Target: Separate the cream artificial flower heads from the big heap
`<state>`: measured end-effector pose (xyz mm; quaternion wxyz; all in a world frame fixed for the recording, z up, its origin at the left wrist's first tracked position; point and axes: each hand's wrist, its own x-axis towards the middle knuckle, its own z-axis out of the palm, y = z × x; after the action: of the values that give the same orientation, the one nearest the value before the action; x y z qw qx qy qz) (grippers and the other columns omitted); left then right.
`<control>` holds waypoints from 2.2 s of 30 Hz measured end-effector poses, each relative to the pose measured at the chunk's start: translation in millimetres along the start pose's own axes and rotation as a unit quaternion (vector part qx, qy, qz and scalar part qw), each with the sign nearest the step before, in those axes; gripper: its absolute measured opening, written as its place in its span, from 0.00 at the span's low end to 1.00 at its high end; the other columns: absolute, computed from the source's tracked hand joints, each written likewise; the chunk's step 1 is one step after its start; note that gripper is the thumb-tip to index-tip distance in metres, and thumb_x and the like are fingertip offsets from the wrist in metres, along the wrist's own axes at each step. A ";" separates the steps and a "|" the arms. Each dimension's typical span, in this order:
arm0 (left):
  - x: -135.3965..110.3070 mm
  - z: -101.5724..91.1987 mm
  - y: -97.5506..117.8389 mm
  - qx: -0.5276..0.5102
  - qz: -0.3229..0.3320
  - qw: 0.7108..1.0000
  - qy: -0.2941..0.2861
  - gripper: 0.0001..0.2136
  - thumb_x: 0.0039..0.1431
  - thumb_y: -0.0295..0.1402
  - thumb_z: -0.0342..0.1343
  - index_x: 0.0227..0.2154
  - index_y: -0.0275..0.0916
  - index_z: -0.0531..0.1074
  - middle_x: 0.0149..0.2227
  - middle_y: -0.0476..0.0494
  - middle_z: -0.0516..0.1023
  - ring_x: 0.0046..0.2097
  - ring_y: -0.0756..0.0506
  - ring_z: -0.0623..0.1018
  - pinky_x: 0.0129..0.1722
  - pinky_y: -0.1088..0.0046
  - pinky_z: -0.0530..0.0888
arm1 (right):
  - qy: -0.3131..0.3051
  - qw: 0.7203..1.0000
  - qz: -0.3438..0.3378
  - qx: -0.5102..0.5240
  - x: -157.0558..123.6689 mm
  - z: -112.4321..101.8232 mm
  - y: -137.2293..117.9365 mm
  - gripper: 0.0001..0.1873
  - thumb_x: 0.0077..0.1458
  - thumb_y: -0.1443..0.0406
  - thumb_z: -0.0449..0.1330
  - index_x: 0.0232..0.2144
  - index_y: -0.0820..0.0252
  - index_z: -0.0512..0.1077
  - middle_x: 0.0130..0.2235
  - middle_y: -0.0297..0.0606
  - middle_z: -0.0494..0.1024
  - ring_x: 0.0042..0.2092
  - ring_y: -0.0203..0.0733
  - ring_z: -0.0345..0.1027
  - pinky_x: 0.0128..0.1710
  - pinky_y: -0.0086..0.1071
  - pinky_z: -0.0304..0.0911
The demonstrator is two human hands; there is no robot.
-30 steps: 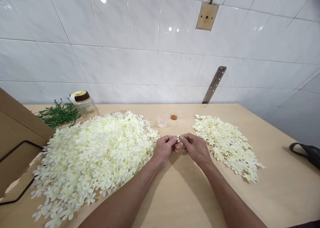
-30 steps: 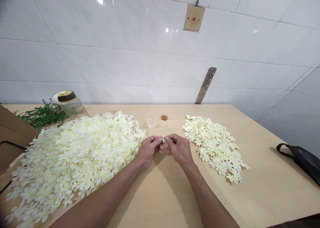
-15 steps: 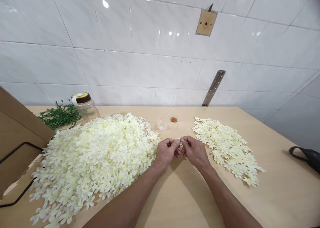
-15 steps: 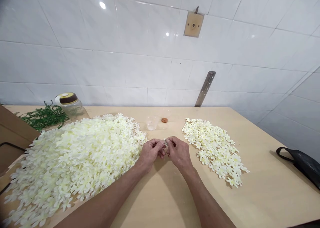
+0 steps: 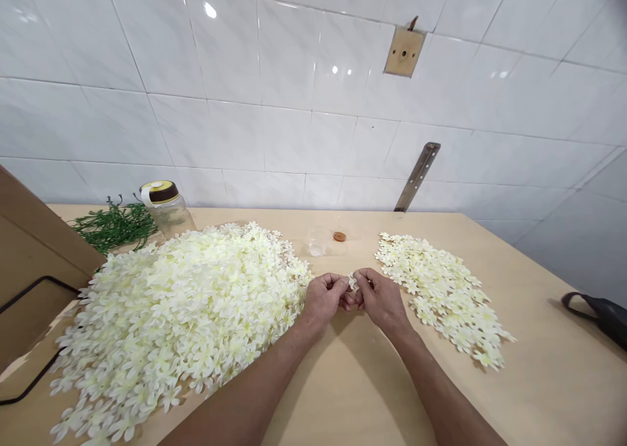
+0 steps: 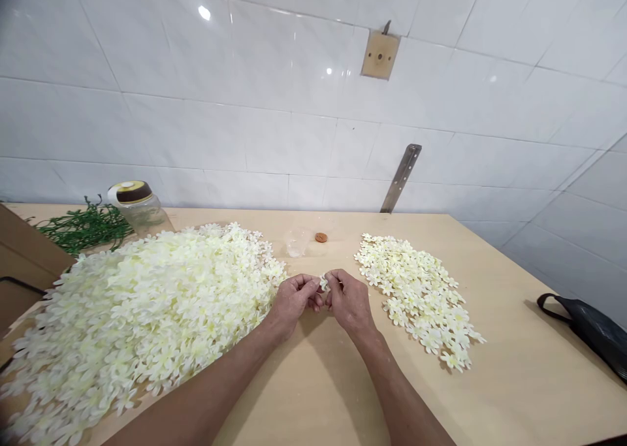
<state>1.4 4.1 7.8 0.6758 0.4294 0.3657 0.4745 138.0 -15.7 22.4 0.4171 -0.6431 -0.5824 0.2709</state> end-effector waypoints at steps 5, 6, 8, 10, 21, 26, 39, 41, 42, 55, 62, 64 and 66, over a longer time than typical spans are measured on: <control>1.9 -0.2 -3.8 0.016 0.010 1.000 0.011 0.12 0.52 0.40 0.61 0.27 0.35 0.72 0.20 0.47 0.75 0.21 0.50 0.73 0.23 0.74 0.71 | -0.004 1.000 0.023 0.019 1.7 0.5 1.8 0.22 0.57 0.46 0.54 0.30 0.57 0.73 0.18 0.33 0.74 0.20 0.41 0.68 0.24 0.32 0.64; 2.6 -0.6 -5.1 0.025 0.015 0.999 0.014 0.11 0.52 0.39 0.61 0.27 0.35 0.72 0.20 0.47 0.75 0.20 0.50 0.73 0.23 0.75 0.71 | -0.004 0.999 0.033 0.038 2.6 -0.4 2.7 0.22 0.57 0.45 0.55 0.31 0.57 0.73 0.18 0.32 0.73 0.20 0.40 0.67 0.23 0.31 0.64; 4.3 -1.7 -8.0 0.038 0.023 0.999 0.018 0.10 0.54 0.38 0.60 0.27 0.35 0.72 0.20 0.47 0.75 0.20 0.51 0.72 0.23 0.75 0.70 | 0.000 0.994 0.055 0.097 4.6 -4.1 4.3 0.22 0.55 0.46 0.58 0.31 0.58 0.73 0.19 0.32 0.72 0.19 0.38 0.65 0.23 0.31 0.63; 5.4 -2.5 -10.5 0.042 0.027 0.999 0.021 0.09 0.54 0.37 0.58 0.27 0.35 0.72 0.20 0.47 0.75 0.20 0.51 0.72 0.22 0.75 0.70 | 0.011 0.980 0.078 0.180 6.7 -9.9 5.3 0.22 0.52 0.46 0.61 0.30 0.59 0.73 0.20 0.31 0.71 0.20 0.35 0.63 0.22 0.30 0.62; -2.4 2.0 2.1 0.019 0.004 1.000 0.025 0.13 0.55 0.42 0.59 0.26 0.36 0.69 0.18 0.48 0.74 0.18 0.52 0.70 0.21 0.76 0.68 | -0.045 0.978 0.005 0.204 21.8 -7.5 -47.8 0.20 0.51 0.50 0.64 0.34 0.61 0.75 0.27 0.36 0.74 0.22 0.32 0.59 0.18 0.27 0.59; -2.5 0.2 1.7 0.001 0.000 0.999 0.039 0.13 0.55 0.42 0.59 0.26 0.36 0.69 0.19 0.48 0.74 0.18 0.52 0.70 0.22 0.76 0.68 | -0.115 0.980 -0.091 0.134 30.5 -18.1 -76.5 0.26 0.55 0.50 0.61 0.49 0.62 0.74 0.31 0.38 0.77 0.27 0.37 0.68 0.22 0.30 0.67; 4.7 -3.3 -6.6 0.012 0.024 0.999 0.045 0.11 0.55 0.39 0.58 0.27 0.35 0.71 0.19 0.47 0.75 0.19 0.52 0.71 0.22 0.76 0.69 | -0.013 0.985 -0.146 -0.091 13.2 -8.0 -2.4 0.14 0.56 0.53 0.61 0.33 0.54 0.81 0.37 0.41 0.81 0.33 0.42 0.73 0.34 0.35 0.69; 4.2 -3.1 -6.1 -0.003 0.018 0.999 0.042 0.12 0.54 0.40 0.59 0.27 0.35 0.72 0.20 0.47 0.75 0.19 0.51 0.72 0.22 0.76 0.70 | -0.016 0.989 -0.130 -0.071 13.6 -7.1 -1.7 0.15 0.56 0.52 0.60 0.32 0.54 0.81 0.36 0.41 0.82 0.33 0.44 0.74 0.31 0.34 0.69; 4.0 -2.9 -5.9 -0.011 0.016 0.999 0.042 0.12 0.54 0.40 0.59 0.27 0.34 0.72 0.20 0.46 0.75 0.20 0.51 0.72 0.22 0.76 0.70 | -0.016 0.991 -0.121 -0.063 13.5 -7.0 -1.3 0.15 0.56 0.52 0.60 0.31 0.54 0.81 0.36 0.41 0.82 0.33 0.44 0.74 0.30 0.34 0.69; 4.4 -2.9 -4.6 -0.030 0.011 0.999 0.025 0.14 0.52 0.42 0.62 0.26 0.33 0.73 0.20 0.47 0.74 0.20 0.53 0.70 0.23 0.76 0.68 | 0.004 0.990 -0.090 -0.113 8.5 -4.1 -0.7 0.22 0.62 0.50 0.52 0.28 0.57 0.77 0.25 0.38 0.78 0.28 0.42 0.72 0.29 0.32 0.63; 3.5 -2.3 -3.4 -0.041 0.002 0.999 0.030 0.14 0.53 0.42 0.62 0.25 0.34 0.72 0.20 0.47 0.74 0.20 0.53 0.70 0.23 0.76 0.69 | 0.044 0.986 -0.083 -0.140 9.1 0.1 -0.1 0.25 0.59 0.47 0.54 0.25 0.58 0.77 0.23 0.37 0.77 0.25 0.40 0.69 0.28 0.30 0.59; 3.5 -1.9 -3.6 -0.049 0.002 0.998 0.032 0.14 0.52 0.42 0.62 0.25 0.34 0.72 0.21 0.46 0.75 0.20 0.52 0.71 0.23 0.76 0.69 | 0.057 0.982 -0.096 -0.152 8.9 2.3 0.0 0.25 0.59 0.47 0.53 0.24 0.58 0.77 0.24 0.37 0.78 0.26 0.39 0.68 0.28 0.30 0.58; 3.3 -1.5 -3.9 -0.046 0.008 0.998 0.037 0.13 0.51 0.41 0.63 0.26 0.34 0.73 0.21 0.46 0.75 0.21 0.52 0.71 0.23 0.76 0.69 | 0.062 0.979 -0.109 -0.161 8.3 4.6 0.0 0.26 0.61 0.48 0.52 0.24 0.58 0.76 0.25 0.38 0.78 0.26 0.39 0.67 0.28 0.30 0.58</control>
<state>2.2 6.8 3.4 0.6769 0.3825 0.3650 0.5121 135.6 -6.6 21.1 0.3703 -0.6501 -0.6578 0.0868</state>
